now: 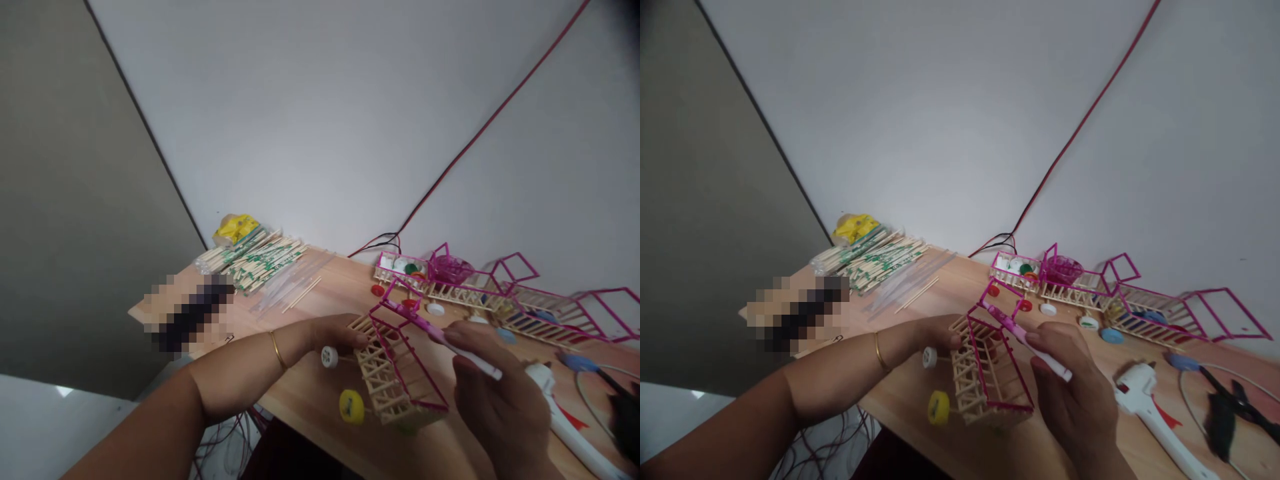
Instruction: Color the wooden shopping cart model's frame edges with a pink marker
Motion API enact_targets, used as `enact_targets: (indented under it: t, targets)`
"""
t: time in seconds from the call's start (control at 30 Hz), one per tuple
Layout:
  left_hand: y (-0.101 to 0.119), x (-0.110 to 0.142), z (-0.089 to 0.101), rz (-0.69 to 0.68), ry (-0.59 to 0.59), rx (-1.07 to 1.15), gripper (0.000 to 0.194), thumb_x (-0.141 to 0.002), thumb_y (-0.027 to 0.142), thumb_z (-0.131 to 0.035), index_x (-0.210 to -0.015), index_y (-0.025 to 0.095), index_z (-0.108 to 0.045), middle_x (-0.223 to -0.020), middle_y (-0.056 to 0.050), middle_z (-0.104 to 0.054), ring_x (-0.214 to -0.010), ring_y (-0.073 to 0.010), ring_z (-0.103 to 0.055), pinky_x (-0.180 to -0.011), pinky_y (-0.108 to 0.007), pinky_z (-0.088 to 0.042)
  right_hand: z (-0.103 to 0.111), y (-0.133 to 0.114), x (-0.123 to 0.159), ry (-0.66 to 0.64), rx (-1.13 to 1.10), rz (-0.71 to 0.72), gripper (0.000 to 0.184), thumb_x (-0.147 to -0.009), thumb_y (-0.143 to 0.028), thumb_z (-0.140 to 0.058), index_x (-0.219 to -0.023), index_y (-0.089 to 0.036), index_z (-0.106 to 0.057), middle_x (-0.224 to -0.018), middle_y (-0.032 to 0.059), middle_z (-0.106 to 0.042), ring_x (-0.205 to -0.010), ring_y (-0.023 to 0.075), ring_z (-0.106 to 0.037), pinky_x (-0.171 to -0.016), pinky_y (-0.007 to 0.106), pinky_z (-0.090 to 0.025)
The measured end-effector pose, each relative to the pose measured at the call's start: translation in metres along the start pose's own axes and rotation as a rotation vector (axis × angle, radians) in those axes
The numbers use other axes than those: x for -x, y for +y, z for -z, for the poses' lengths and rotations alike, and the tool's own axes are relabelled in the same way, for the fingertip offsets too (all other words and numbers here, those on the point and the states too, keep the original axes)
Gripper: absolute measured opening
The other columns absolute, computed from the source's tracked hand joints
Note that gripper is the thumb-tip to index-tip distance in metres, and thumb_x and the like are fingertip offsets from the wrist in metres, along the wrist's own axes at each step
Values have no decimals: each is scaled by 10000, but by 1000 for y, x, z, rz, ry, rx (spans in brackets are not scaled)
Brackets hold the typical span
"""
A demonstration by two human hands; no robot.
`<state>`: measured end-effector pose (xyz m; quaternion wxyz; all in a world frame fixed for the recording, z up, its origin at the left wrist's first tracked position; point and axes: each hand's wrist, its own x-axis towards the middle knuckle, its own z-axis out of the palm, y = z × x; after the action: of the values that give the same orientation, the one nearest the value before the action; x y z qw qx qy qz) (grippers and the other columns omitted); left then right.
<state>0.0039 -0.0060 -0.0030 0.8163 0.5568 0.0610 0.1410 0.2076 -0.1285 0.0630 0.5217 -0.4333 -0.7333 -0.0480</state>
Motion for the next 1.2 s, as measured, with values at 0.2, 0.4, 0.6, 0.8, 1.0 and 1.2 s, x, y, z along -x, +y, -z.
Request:
enact_targets:
  t: [0.2, 0.4, 0.6, 0.8, 1.0, 1.2]
  targets:
    - [-10, 4, 2, 7, -94, 183, 700, -612, 451, -844, -1190, 115, -638, -1024, -72, -677, -928, -218, -644, -920, -379, -470, -1, -2, -1, 3, 6, 1, 184, -940, -304, -546, -1084, -238, -639, -964, 71, -653, -919, 207, -655, -754, 334, -538]
    - [-10, 6, 1, 13, -57, 189, 731, -583, 464, -866, -1195, 129, -646, -1029, -58, -694, -946, -196, -647, -900, -320, -470, -1, -1, 5, 6, -28, -40, 191, -926, -271, -564, -1099, -243, -640, -988, 62, -652, -947, 204, -646, -801, 345, -529]
    - [-11, 8, -1, -15, -17, 151, 669, -592, 495, -845, -1121, 123, -672, -966, -45, -709, -908, -199, -657, -908, -337, -475, -6, -11, 9, 11, -16, -157, 178, -935, -316, -560, -1070, -251, -656, -1019, 62, -646, -985, 214, -633, -841, 360, -513]
    - [-9, 10, -3, -12, -28, 127, 676, -616, 507, -818, -1150, 125, -653, -1011, -60, -705, -1002, -250, -666, -993, -399, -465, -7, -13, 10, 26, -43, -178, 193, -943, -336, -558, -1091, -259, -654, -1024, 59, -638, -974, 200, -621, -861, 353, -499]
    - [-11, 7, 0, -12, -51, 134, 696, -624, 459, -797, -1200, 104, -637, -1015, -79, -692, -1031, -281, -659, -1002, -456, -464, -5, -3, 8, -3, -48, -93, 186, -927, -303, -576, -1090, -251, -648, -992, 63, -646, -947, 207, -630, -804, 355, -519]
    - [-9, 6, -1, 14, -46, 90, 748, -638, 523, -798, -1236, 113, -615, -1075, -94, -678, -1022, -273, -659, -949, -424, -501, -3, 0, 2, -18, -10, -4, 187, -935, -299, -560, -1093, -240, -640, -984, 64, -642, -944, 201, -640, -768, 337, -532]
